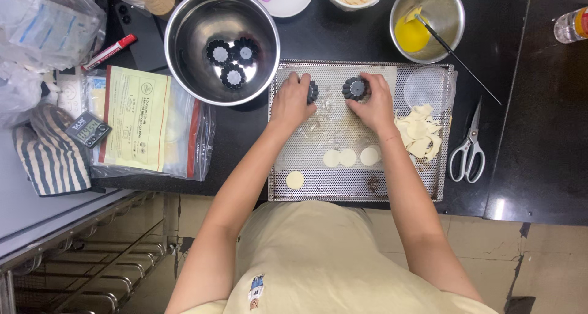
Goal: The person lines fluted tart molds with round dough pieces, pressing the dough into each mold by hand and trimming excess. They occasionally use a brush to apply yellow liquid from a bowl to the molds and arrange the filled molds on a perforated tray.
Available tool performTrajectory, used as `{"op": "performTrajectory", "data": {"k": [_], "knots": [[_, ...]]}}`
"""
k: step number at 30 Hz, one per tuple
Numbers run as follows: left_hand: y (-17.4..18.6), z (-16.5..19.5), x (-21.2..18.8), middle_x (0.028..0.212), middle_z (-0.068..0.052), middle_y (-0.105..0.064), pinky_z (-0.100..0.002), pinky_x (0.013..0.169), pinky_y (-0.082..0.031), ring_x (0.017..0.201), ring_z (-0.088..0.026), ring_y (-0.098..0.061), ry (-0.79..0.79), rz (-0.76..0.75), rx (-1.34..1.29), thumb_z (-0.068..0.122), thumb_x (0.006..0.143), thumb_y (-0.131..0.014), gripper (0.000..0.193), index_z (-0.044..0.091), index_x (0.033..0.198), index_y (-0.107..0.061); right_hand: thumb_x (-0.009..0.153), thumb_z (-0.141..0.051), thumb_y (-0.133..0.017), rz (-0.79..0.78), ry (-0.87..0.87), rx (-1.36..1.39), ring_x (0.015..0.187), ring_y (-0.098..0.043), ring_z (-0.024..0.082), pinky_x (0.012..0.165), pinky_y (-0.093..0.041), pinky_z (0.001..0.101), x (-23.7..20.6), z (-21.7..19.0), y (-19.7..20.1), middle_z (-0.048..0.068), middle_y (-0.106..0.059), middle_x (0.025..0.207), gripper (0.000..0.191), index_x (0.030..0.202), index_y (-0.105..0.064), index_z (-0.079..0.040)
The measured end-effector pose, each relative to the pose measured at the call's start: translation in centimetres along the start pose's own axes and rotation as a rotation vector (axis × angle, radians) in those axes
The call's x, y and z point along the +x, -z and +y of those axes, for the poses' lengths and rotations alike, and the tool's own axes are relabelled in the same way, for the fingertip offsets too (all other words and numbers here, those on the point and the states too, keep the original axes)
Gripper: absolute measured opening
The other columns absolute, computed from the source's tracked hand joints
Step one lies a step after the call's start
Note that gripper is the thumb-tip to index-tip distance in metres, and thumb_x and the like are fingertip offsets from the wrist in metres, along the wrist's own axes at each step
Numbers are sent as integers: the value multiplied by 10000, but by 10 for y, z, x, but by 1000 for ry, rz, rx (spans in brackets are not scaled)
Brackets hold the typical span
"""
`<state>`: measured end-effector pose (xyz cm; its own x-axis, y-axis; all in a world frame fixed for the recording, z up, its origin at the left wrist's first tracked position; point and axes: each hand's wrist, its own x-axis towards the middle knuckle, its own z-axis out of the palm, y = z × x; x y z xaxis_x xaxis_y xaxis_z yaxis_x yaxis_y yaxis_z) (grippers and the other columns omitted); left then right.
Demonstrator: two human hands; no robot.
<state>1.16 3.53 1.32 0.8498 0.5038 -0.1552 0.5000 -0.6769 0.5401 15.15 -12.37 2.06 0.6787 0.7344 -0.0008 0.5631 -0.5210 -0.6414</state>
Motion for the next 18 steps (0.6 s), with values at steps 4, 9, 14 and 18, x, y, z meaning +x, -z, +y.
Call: {"op": "performTrajectory", "data": {"k": [4,9,14,18], "knots": [[4,5,8,1136,-198,-573,-434,860,-577,1073,-363,-612,-18,38,34,105,674,-853,570,2,1137,-537,708,-143,-890,7,-3,46,1079,-644,247,968,-540,343,0,-5,3,109,-600,1241,660,1294,-605,-39],[7,3,4,1167,-162,-578,-422,906,-563,1117,-344,-593,-43,96,-6,130,701,-858,568,6,1157,-543,697,-146,-895,9,-15,49,1080,-647,248,969,-543,343,0,-9,5,104,-605,1244,676,1302,-611,-43],[11,2,-1,1230,-172,-532,-428,933,-534,1164,-345,-546,-28,89,-41,159,714,-862,676,4,1272,-513,681,-166,-912,3,23,-19,1154,-615,288,1015,-515,365,2,-9,5,129,-581,1269,689,1286,-614,-22],[9,-1,-2,1298,-167,-508,-432,952,-524,1198,-343,-529,-41,98,-49,174,730,-860,716,11,1320,-487,677,-187,-912,-19,8,-55,1182,-599,298,1048,-495,378,5,-8,4,130,-573,1272,663,1253,-634,-14]]}}
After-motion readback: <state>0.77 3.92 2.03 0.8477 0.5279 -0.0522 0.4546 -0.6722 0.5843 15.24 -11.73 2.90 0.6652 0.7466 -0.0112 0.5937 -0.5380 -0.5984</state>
